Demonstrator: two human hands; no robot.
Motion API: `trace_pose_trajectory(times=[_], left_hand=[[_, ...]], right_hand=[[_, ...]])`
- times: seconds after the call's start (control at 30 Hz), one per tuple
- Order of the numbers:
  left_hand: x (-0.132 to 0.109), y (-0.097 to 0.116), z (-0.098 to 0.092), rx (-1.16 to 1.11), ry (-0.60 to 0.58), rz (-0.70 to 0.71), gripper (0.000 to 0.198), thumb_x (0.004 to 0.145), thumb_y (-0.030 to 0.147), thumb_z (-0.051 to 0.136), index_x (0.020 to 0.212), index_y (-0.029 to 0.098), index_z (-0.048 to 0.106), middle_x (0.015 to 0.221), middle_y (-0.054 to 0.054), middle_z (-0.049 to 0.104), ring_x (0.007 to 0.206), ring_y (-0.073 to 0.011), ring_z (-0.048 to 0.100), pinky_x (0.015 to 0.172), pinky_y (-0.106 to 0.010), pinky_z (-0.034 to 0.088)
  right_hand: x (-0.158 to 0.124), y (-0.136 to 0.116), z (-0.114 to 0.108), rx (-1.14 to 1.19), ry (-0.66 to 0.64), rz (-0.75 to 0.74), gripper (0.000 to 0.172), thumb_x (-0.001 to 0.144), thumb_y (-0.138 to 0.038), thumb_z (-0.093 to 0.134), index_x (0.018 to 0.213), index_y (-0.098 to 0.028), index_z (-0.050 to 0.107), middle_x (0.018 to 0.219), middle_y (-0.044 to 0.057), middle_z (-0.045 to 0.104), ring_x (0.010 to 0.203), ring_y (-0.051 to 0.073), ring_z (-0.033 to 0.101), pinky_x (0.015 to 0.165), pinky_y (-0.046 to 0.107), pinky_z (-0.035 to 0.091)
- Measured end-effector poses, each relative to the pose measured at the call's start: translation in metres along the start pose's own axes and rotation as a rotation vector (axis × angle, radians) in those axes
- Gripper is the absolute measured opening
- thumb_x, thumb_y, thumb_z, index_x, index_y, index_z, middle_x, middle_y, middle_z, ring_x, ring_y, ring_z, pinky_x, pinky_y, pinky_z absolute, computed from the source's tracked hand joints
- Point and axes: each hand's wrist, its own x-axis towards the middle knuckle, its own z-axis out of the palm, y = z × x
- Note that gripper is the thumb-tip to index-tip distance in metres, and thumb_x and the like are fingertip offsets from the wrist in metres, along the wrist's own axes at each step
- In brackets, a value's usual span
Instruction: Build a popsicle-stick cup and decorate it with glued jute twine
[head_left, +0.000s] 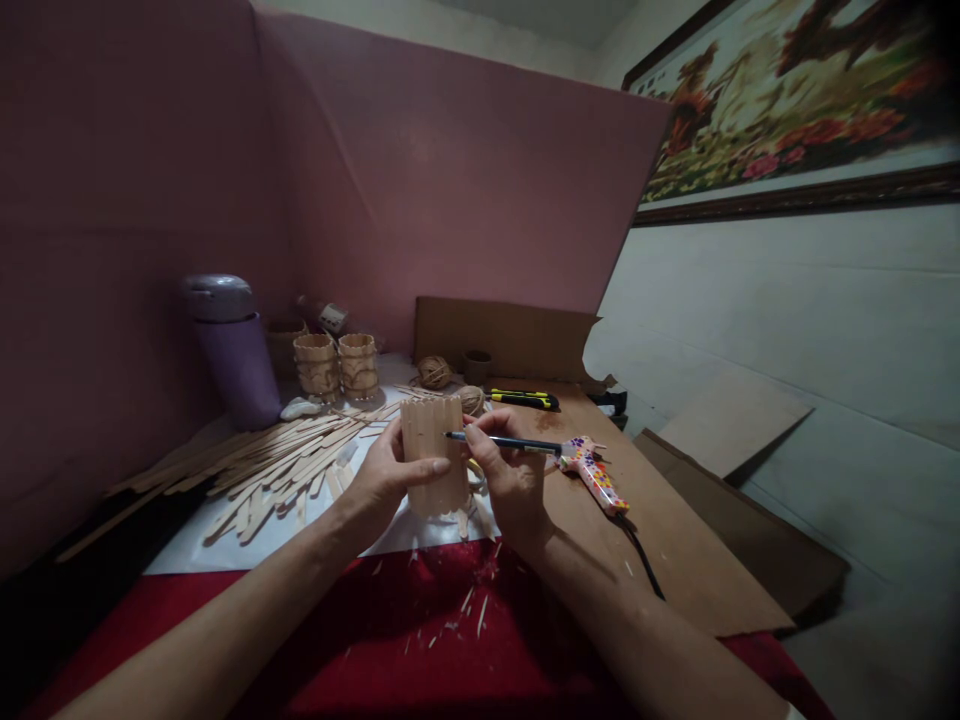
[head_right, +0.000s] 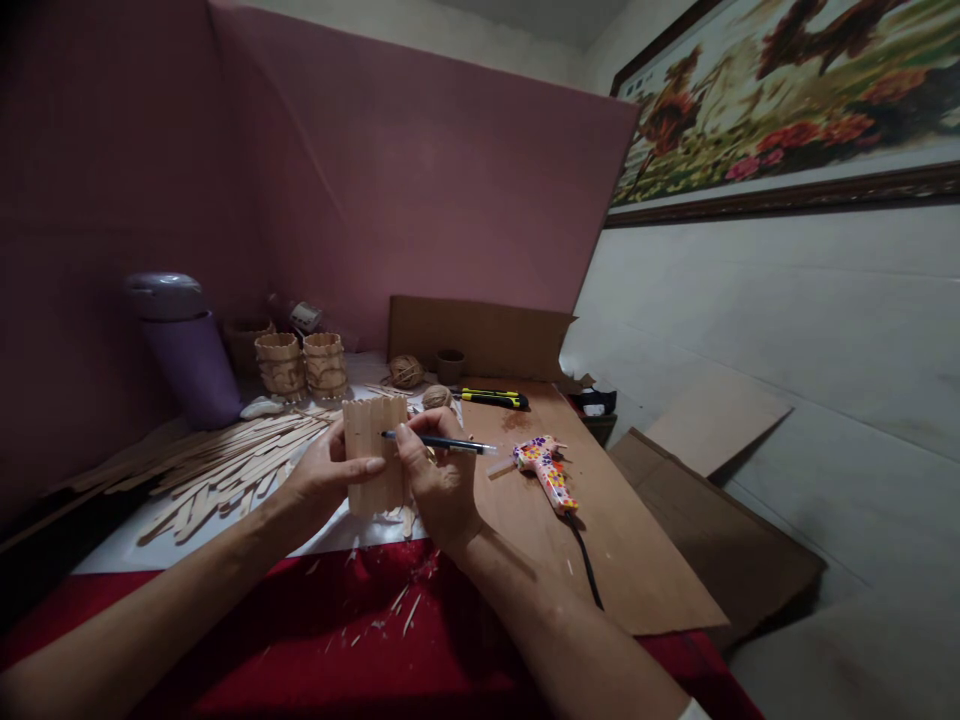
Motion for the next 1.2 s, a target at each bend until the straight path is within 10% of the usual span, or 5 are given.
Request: trace_pose_trajectory(times=[1.2], left_hand=[[-0.004, 0.015, 0.0, -0.182, -0.036, -0.168, 0.068, 0.063, 0.016, 0.074, 0.128, 0.018, 0.054, 0.111, -0.012, 0.07, 0.1, -0.0309, 0.066, 0.085, -0.04, 0.051]], right_hand=[[0.009, 0.001, 0.002, 0.292, 0.109, 0.001, 0.014, 0.081, -0.028, 0.067, 0.073, -0.021, 0.058, 0.063, -0.006, 0.056, 0.057, 0.009, 0.052, 0.063, 0.027, 0.044]])
